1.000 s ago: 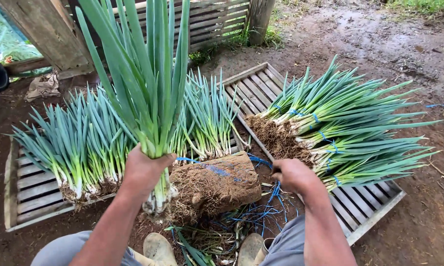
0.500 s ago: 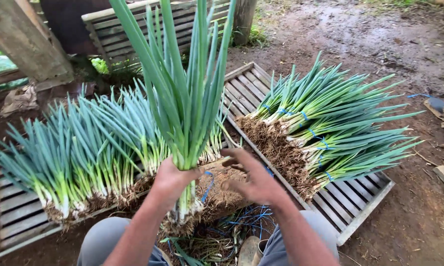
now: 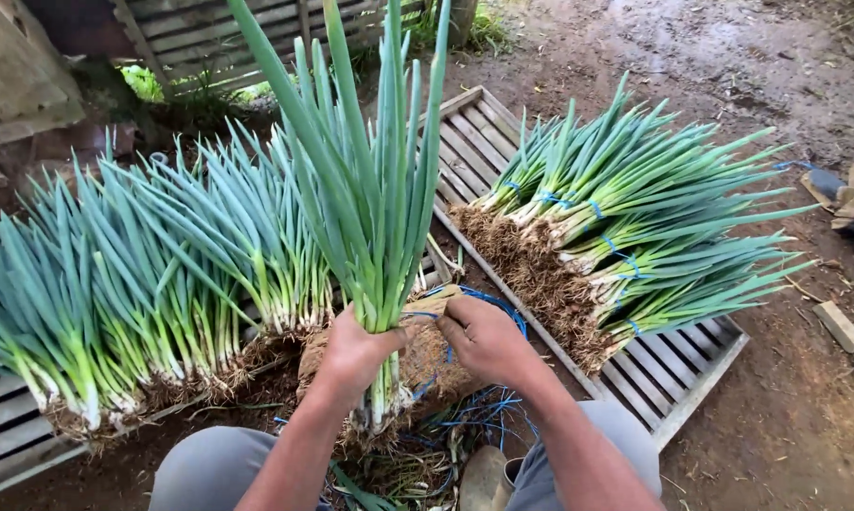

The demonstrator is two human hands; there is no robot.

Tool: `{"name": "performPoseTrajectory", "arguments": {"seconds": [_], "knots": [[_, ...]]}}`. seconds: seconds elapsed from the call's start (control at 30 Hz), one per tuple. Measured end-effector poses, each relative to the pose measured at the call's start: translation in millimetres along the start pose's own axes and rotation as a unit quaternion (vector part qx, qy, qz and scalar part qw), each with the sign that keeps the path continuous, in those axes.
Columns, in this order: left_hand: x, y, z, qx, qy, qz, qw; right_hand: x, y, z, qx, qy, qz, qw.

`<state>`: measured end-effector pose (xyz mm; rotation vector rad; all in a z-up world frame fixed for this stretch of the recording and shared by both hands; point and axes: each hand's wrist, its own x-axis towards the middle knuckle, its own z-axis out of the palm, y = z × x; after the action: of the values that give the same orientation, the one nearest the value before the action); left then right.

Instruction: The person gathers bunches of green onions, aligns the roots, and ties them together using blue plastic ties. The person then places the tied bundles onto a wooden crate next to other completed bundles.

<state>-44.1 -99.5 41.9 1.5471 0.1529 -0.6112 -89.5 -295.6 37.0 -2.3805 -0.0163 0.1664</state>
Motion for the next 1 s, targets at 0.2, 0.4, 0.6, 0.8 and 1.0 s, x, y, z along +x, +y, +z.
{"name": "performPoseTrajectory", "arguments": {"seconds": [0.2,0.4,0.6,0.8,1.0], "knots": [[6,-23,-6,-0.111,-0.07,0.087,0.987,16,-1,12,0.091,-0.109,0.045,0.989],[-13,6,3,-0.04,-0.091,0.038,0.994,11,-29,-2,0.186,-0.15,-0.004,0.971],[-21,2,8,-0.023,-0.021,0.006,1.0,-1,-10,4,0.235,-0.13,0.025,0.963],[-31,10,15,0.053,0.029,-0.023,0.998,-15,-18,-1,0.23,-0.098,0.042,0.967],[-10,-20,21,0.164,0.054,-0.018,0.985,-15,-24,6,0.189,-0.103,-0.027,0.976]]}}
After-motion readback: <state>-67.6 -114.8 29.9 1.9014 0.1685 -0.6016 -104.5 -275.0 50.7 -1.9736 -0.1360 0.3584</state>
